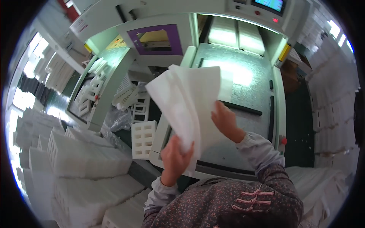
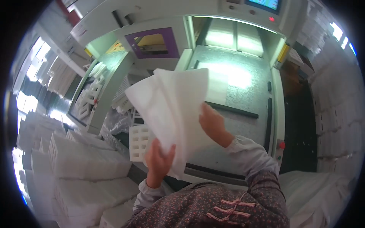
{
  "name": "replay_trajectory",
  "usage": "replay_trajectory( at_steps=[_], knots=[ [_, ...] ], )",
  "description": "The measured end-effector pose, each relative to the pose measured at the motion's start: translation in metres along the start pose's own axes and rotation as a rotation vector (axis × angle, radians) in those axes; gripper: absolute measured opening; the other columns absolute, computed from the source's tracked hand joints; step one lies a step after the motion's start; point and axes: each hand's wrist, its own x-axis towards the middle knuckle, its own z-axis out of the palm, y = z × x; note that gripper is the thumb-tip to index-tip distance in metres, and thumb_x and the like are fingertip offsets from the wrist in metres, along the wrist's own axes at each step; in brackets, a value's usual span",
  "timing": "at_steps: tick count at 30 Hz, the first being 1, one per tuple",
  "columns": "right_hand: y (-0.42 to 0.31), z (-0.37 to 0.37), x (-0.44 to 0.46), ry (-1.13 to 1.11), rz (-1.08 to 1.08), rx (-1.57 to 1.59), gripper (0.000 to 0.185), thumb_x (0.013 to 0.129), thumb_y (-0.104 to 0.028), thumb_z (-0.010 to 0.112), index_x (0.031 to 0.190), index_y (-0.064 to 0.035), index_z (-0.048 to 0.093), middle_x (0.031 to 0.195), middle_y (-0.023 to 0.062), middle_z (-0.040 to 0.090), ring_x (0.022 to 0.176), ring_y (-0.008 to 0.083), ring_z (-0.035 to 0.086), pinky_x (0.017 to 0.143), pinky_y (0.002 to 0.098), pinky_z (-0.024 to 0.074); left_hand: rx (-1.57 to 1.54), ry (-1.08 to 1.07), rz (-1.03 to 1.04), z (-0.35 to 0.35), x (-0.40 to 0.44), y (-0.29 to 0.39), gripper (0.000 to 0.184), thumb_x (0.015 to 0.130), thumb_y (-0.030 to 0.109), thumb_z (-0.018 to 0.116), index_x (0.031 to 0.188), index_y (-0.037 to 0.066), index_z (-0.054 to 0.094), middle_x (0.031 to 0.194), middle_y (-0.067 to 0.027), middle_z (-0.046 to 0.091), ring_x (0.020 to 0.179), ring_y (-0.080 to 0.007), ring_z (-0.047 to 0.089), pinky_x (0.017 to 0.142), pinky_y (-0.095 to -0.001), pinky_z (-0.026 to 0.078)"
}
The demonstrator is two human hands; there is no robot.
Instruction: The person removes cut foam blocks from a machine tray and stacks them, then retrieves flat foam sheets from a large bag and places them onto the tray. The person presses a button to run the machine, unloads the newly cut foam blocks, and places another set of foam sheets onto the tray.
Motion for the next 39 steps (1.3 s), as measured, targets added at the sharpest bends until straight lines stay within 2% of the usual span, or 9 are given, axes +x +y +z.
replay_trajectory(
  at_steps=[4, 8, 12, 13, 17, 24, 31, 33, 39],
  knots=[
    [0.005, 0.020, -0.011, 0.189, -0.269, 0.518, 0.034, 0.081, -0.016, 0.047, 0.113, -0.0061, 0.044, 0.097, 0.0126, 0.056, 0.075, 0.0299, 0.058, 0.063, 0.0388, 0.0464, 0.059, 0.011, 0.373, 0.033, -0.005, 0.036, 0.034, 0.074, 0.015, 0.067, 0.102, 0.000, 0.053, 0.077, -0.0097, 0.056, 0.056, -0.0189, 0.049, 0.049, -0.0275, 0.040],
    [0.013, -0.005, -0.004, -0.042, -0.178, -0.126, 0.027, 0.082, -0.017, 0.048, 0.106, -0.0063, 0.044, 0.093, 0.0116, 0.055, 0.072, 0.0289, 0.058, 0.061, 0.0395, 0.0458, 0.104, -0.050, 0.333, 0.049, -0.005, 0.032, 0.039, 0.073, 0.023, 0.069, 0.101, -0.001, 0.053, 0.077, -0.0114, 0.057, 0.056, -0.0239, 0.053, 0.047, -0.0295, 0.041],
    [0.124, -0.029, 0.018, -0.079, 0.087, 0.522, 0.042, 0.081, -0.028, 0.058, 0.108, 0.0015, 0.046, 0.094, 0.0142, 0.055, 0.078, 0.0281, 0.055, 0.070, 0.0372, 0.0467, -0.244, -0.059, -0.328, 0.024, 0.011, -0.004, 0.030, 0.079, 0.017, 0.064, 0.102, 0.000, 0.052, 0.082, -0.0107, 0.056, 0.065, -0.0162, 0.051, 0.057, -0.0269, 0.042],
    [0.148, -0.039, 0.018, -0.065, 0.236, 0.626, 0.045, 0.082, -0.031, 0.064, 0.110, -0.0004, 0.048, 0.092, 0.0113, 0.058, 0.075, 0.0189, 0.056, 0.067, 0.0306, 0.0470, -0.442, -0.017, -0.426, 0.018, 0.016, -0.015, 0.030, 0.081, 0.016, 0.062, 0.103, -0.001, 0.051, 0.083, -0.0097, 0.056, 0.067, -0.0150, 0.050, 0.060, -0.0266, 0.042],
    [0.240, -0.076, 0.019, 0.069, 0.524, 0.864, 0.051, 0.083, -0.030, 0.063, 0.118, 0.0037, 0.045, 0.100, 0.0130, 0.057, 0.081, 0.0164, 0.056, 0.071, 0.0272, 0.0466, -0.530, 0.067, -0.488, 0.010, 0.011, -0.028, 0.030, 0.084, 0.013, 0.056, 0.108, -0.003, 0.049, 0.093, -0.0105, 0.056, 0.078, -0.0151, 0.050, 0.070, -0.0253, 0.041],
    [0.392, -0.028, 0.027, 0.189, 0.665, 0.726, 0.051, 0.084, -0.025, 0.061, 0.121, 0.0050, 0.043, 0.109, 0.0183, 0.056, 0.088, 0.0227, 0.058, 0.075, 0.0296, 0.0469, -0.579, 0.061, -0.577, 0.021, -0.001, -0.026, 0.033, 0.087, 0.013, 0.051, 0.115, -0.005, 0.046, 0.102, -0.0135, 0.056, 0.085, -0.0172, 0.051, 0.077, -0.0256, 0.040],
    [0.372, 0.008, 0.035, 0.153, 0.737, -0.350, 0.048, 0.077, -0.025, 0.064, 0.116, -0.0020, 0.049, 0.110, 0.0186, 0.054, 0.089, 0.0333, 0.056, 0.078, 0.0411, 0.0454, -0.559, 0.025, -0.585, 0.035, 0.010, -0.021, 0.034, 0.087, 0.014, 0.051, 0.115, -0.005, 0.047, 0.102, -0.0141, 0.057, 0.086, -0.0176, 0.052, 0.077, -0.0264, 0.041],
    [0.370, 0.038, 0.028, 0.366, 0.189, -0.464, 0.042, 0.075, -0.023, 0.062, 0.112, -0.0078, 0.052, 0.111, 0.0172, 0.052, 0.095, 0.0322, 0.052, 0.080, 0.0437, 0.0422, -0.547, 0.011, -0.590, 0.040, 0.012, -0.019, 0.034, 0.087, 0.014, 0.051, 0.115, -0.006, 0.047, 0.101, -0.0141, 0.057, 0.086, -0.0177, 0.052, 0.077, -0.0267, 0.041],
    [0.352, 0.057, 0.009, 0.235, 0.248, -0.333, 0.037, 0.073, -0.019, 0.058, 0.110, -0.0109, 0.054, 0.114, 0.0168, 0.051, 0.101, 0.0307, 0.049, 0.086, 0.0432, 0.0390, -0.498, -0.034, -0.576, 0.042, 0.020, -0.011, 0.035, 0.087, 0.015, 0.051, 0.115, -0.006, 0.047, 0.101, -0.0146, 0.057, 0.085, -0.0180, 0.052, 0.076, -0.0271, 0.041]
  ],
)
